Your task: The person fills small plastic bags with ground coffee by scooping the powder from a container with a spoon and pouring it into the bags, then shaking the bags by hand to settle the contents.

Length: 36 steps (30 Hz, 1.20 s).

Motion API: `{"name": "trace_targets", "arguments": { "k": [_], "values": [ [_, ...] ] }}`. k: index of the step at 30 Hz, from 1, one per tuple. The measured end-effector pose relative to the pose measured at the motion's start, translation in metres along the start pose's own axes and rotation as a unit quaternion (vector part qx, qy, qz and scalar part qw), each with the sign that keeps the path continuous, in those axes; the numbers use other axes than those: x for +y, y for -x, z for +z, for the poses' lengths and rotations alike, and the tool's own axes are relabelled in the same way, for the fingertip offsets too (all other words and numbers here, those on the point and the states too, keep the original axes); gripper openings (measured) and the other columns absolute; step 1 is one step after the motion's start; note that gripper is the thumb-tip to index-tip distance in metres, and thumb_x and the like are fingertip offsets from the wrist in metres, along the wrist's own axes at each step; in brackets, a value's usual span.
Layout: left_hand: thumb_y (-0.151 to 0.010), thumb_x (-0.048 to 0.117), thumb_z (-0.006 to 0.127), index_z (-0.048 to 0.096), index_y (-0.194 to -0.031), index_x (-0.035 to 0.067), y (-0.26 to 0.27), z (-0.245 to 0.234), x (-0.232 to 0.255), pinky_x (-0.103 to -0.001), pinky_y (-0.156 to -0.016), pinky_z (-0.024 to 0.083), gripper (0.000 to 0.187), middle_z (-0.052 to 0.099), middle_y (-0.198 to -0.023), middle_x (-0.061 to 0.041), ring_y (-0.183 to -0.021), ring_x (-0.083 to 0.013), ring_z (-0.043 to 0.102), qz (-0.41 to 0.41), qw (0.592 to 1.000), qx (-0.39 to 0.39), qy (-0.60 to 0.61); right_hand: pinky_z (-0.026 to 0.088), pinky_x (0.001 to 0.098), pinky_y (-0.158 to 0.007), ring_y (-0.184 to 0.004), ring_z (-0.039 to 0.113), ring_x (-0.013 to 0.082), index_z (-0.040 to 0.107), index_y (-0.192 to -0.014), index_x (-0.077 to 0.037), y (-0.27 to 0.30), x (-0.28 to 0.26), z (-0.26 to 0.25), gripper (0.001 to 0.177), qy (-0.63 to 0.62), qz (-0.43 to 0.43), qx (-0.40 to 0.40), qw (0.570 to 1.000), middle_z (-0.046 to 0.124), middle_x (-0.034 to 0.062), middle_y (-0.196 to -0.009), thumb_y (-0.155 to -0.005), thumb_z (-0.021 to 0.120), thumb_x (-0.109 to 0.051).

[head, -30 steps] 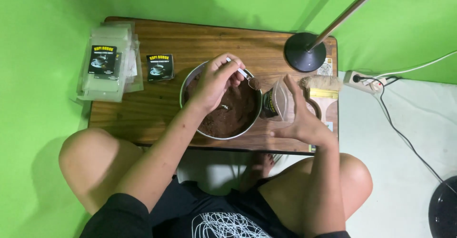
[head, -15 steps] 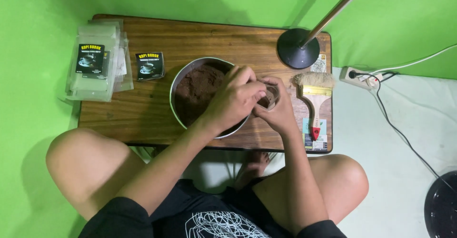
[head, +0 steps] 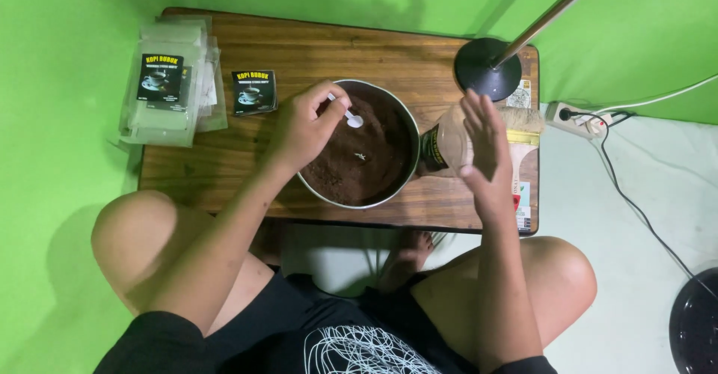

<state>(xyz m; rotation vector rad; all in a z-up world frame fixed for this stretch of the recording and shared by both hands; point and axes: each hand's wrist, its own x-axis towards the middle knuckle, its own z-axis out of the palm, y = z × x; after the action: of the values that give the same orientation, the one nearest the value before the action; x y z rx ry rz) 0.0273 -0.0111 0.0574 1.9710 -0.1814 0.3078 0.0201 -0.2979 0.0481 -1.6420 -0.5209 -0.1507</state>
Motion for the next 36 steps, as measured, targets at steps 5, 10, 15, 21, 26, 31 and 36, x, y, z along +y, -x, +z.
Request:
{"name": "trace_targets", "arguments": {
  "k": [5, 10, 15, 21, 26, 31, 36],
  "values": [
    [-0.095, 0.012, 0.068, 0.069, -0.088, 0.011, -0.001, -0.006, -0.064, -0.04, -0.069, 0.055, 0.008, 0.063, -0.072, -0.009, -0.073, -0.0313, 0.068, 0.169, 0.971, 0.008, -0.169, 0.032, 0.054, -0.126, -0.147, 0.042, 0.0409, 0.043, -0.144, 0.002, -0.01, -0.049, -0.001, 0.049, 0.135, -0.15, 0.021, 0.979, 0.047, 0.0211, -0.146, -0.102, 0.062, -0.015],
    [-0.094, 0.016, 0.066, 0.068, -0.088, 0.012, 0.007, 0.02, -0.107, -0.038, -0.068, 0.055, 0.007, 0.062, -0.073, -0.008, -0.076, -0.03, 0.067, 0.194, 0.963, -0.024, -0.186, 0.051, 0.047, -0.094, -0.104, 0.065, 0.0354, 0.072, -0.114, -0.003, -0.006, -0.06, 0.045, 0.023, 0.278, -0.183, -0.017, 0.943, 0.065, 0.017, -0.111, -0.091, 0.07, -0.002],
    [-0.096, 0.018, 0.062, 0.067, -0.092, 0.011, 0.016, 0.016, -0.106, -0.042, -0.07, 0.054, 0.009, 0.059, -0.077, -0.01, -0.08, -0.033, 0.064, 0.199, 0.967, -0.041, -0.154, 0.058, 0.0374, -0.068, -0.078, 0.069, 0.0212, 0.075, -0.107, -0.021, -0.004, -0.019, 0.107, 0.027, 0.513, -0.05, -0.112, 0.849, 0.065, -0.0016, -0.087, -0.084, 0.083, -0.033],
    [-0.096, 0.028, 0.063, 0.066, -0.084, 0.02, 0.021, 0.011, -0.097, -0.037, -0.074, 0.049, 0.014, 0.055, -0.076, -0.001, -0.083, -0.0239, 0.059, 0.19, 0.948, -0.069, -0.245, 0.057, 0.0423, -0.069, -0.079, 0.07, 0.0271, 0.074, -0.087, -0.016, -0.005, 0.018, 0.115, 0.019, 0.555, 0.019, -0.125, 0.822, 0.066, 0.0023, -0.081, -0.083, 0.081, -0.033],
    [-0.094, 0.026, 0.062, 0.064, -0.085, 0.021, 0.027, 0.016, -0.104, -0.04, -0.072, 0.05, 0.011, 0.056, -0.076, -0.001, -0.082, -0.0254, 0.061, 0.178, 0.944, -0.081, -0.267, 0.058, 0.0469, -0.07, -0.077, 0.072, 0.0322, 0.079, -0.095, -0.014, -0.005, 0.005, 0.117, 0.022, 0.495, 0.084, -0.147, 0.852, 0.071, 0.0057, -0.081, -0.082, 0.083, -0.031],
    [-0.094, 0.026, 0.063, 0.065, -0.087, 0.021, 0.019, 0.014, -0.114, -0.037, -0.072, 0.049, 0.009, 0.056, -0.077, 0.0, -0.083, -0.023, 0.06, 0.186, 0.939, -0.072, -0.282, 0.058, 0.051, -0.068, -0.075, 0.071, 0.0371, 0.079, -0.092, -0.018, -0.01, 0.015, 0.109, 0.012, 0.472, 0.084, -0.127, 0.869, 0.072, 0.0064, -0.083, -0.083, 0.081, -0.025],
    [-0.098, 0.019, 0.062, 0.071, -0.093, 0.017, -0.008, -0.005, -0.092, -0.039, -0.076, 0.048, 0.011, 0.061, -0.082, -0.001, -0.09, -0.0242, 0.059, 0.177, 0.941, -0.055, -0.282, 0.056, 0.0437, -0.073, -0.083, 0.07, 0.0321, 0.066, -0.096, -0.012, -0.037, -0.003, 0.113, 0.013, 0.459, -0.026, -0.007, 0.888, 0.065, 0.0065, -0.085, -0.093, 0.078, -0.015]
  ]
}}
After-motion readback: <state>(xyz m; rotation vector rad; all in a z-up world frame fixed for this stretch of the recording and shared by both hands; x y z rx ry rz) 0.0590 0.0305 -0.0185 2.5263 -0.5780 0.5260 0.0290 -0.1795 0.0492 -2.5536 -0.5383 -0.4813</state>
